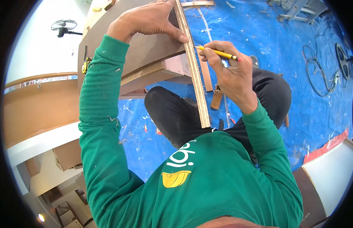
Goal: The person measures a wooden board using a tape measure and marks it with a pencil. They then use a straight wooden stick as a guide to draw a straight line across the board. Finally, they use a hand plane to smooth the edge of the board.
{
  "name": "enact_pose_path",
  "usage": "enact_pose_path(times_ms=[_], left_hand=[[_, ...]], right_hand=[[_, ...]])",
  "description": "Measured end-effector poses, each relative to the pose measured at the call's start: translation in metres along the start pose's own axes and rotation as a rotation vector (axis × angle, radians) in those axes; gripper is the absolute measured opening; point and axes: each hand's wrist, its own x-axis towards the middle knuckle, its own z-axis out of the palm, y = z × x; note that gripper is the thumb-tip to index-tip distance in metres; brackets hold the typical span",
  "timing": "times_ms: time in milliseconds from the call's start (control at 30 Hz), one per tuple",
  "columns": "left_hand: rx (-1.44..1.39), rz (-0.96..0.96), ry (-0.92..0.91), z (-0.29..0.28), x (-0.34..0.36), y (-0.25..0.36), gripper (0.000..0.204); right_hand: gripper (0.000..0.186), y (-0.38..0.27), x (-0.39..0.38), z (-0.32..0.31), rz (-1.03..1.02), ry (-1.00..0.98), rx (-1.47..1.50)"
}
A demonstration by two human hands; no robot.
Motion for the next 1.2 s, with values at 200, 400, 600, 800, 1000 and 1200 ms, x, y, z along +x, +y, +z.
enact_pose_path(times_ms=[200,400,600,800,1000,1200], left_hand=[[-0.003,-0.003,-0.001,0.001,0.002,-0.002,0.153],[-0.039,0.033,0.015,0.001,0.002,-0.002,0.154],[0.023,-0.031,0.062,0.020,0.004,-0.008,0.151],[-0.002,-0.047,0.107,0.019,0.001,-0.003,0.149],[-0.073,-0.083,0.072,0.013,-0.002,0.000,0.152],[-0.080,-0.084,0.093,0.020,-0.002,-0.009,0.156]], right_hand=[[0.013,0.003,0.001,0.002,-0.030,0.010,-0.038],[0.013,0.002,0.002,0.002,-0.056,0.019,-0.105],[0.010,0.008,0.016,0.010,-0.035,0.056,-0.113],[0.010,0.006,0.021,0.014,-0.096,0.069,-0.155],[0.013,0.039,0.110,0.034,-0.156,0.023,-0.305],[0.021,0.090,0.213,0.057,-0.308,0.000,-0.465]])
